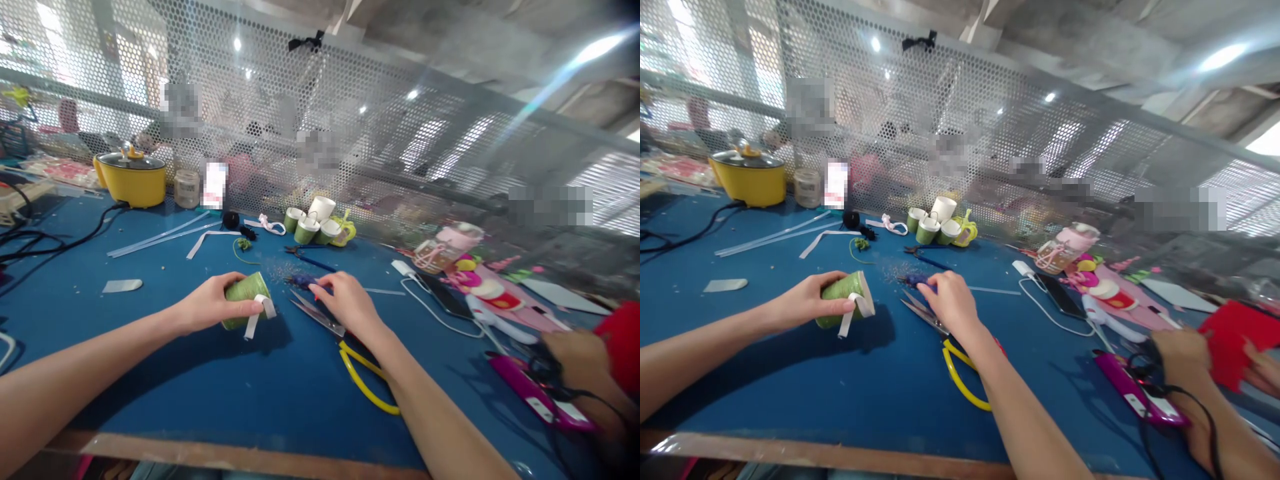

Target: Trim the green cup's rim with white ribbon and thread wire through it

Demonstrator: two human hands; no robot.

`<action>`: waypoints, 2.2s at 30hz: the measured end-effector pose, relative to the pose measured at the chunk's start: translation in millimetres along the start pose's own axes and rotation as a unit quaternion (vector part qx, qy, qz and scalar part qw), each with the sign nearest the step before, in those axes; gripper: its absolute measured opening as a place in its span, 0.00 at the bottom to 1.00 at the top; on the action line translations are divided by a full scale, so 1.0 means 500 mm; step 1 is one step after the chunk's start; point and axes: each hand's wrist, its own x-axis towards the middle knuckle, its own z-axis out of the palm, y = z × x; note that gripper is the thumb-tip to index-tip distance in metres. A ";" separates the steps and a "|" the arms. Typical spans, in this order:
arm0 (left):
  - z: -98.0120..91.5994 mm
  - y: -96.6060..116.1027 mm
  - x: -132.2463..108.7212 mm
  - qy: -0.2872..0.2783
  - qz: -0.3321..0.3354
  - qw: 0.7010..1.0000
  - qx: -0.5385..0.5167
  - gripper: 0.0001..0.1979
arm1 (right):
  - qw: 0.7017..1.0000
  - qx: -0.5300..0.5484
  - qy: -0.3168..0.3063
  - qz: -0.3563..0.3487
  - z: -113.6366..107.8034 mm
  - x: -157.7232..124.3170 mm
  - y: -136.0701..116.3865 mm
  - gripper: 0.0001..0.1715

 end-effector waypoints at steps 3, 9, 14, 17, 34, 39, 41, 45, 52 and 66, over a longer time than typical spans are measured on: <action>0.007 0.000 -0.001 -0.004 -0.011 0.999 -0.032 0.30 | 0.976 0.127 -0.116 -0.135 -0.022 -0.039 -0.071 0.13; 0.019 0.003 -0.005 -0.019 -0.005 0.999 -0.042 0.29 | 0.940 0.255 -0.160 -0.157 0.001 -0.082 -0.133 0.11; 0.020 -0.004 -0.011 -0.047 0.033 0.997 -0.050 0.28 | 0.941 0.290 -0.119 -0.128 0.019 -0.088 -0.119 0.11; 0.018 -0.010 -0.010 0.001 0.084 0.996 -0.034 0.22 | 0.948 0.284 -0.083 -0.117 0.016 -0.093 -0.111 0.10; 0.026 0.014 -0.025 0.178 0.209 0.961 0.019 0.08 | 0.940 0.235 -0.040 -0.245 0.018 -0.116 -0.120 0.04; 0.026 0.012 -0.021 0.161 0.168 0.972 -0.024 0.09 | 0.928 0.246 -0.043 -0.276 0.016 -0.120 -0.121 0.03; 0.026 0.014 -0.021 0.153 0.162 0.974 -0.035 0.08 | 0.925 0.250 -0.047 -0.282 0.014 -0.121 -0.121 0.03; 0.027 0.018 -0.019 0.139 0.146 0.977 -0.067 0.09 | 0.919 0.259 -0.056 -0.293 0.013 -0.123 -0.121 0.04; 0.024 0.015 -0.013 0.095 0.121 0.981 -0.115 0.10 | 0.907 0.268 -0.065 -0.318 0.014 -0.124 -0.121 0.04; 0.010 0.013 -0.009 0.024 0.073 0.984 -0.161 0.14 | 0.893 0.281 -0.096 -0.338 0.009 -0.125 -0.120 0.05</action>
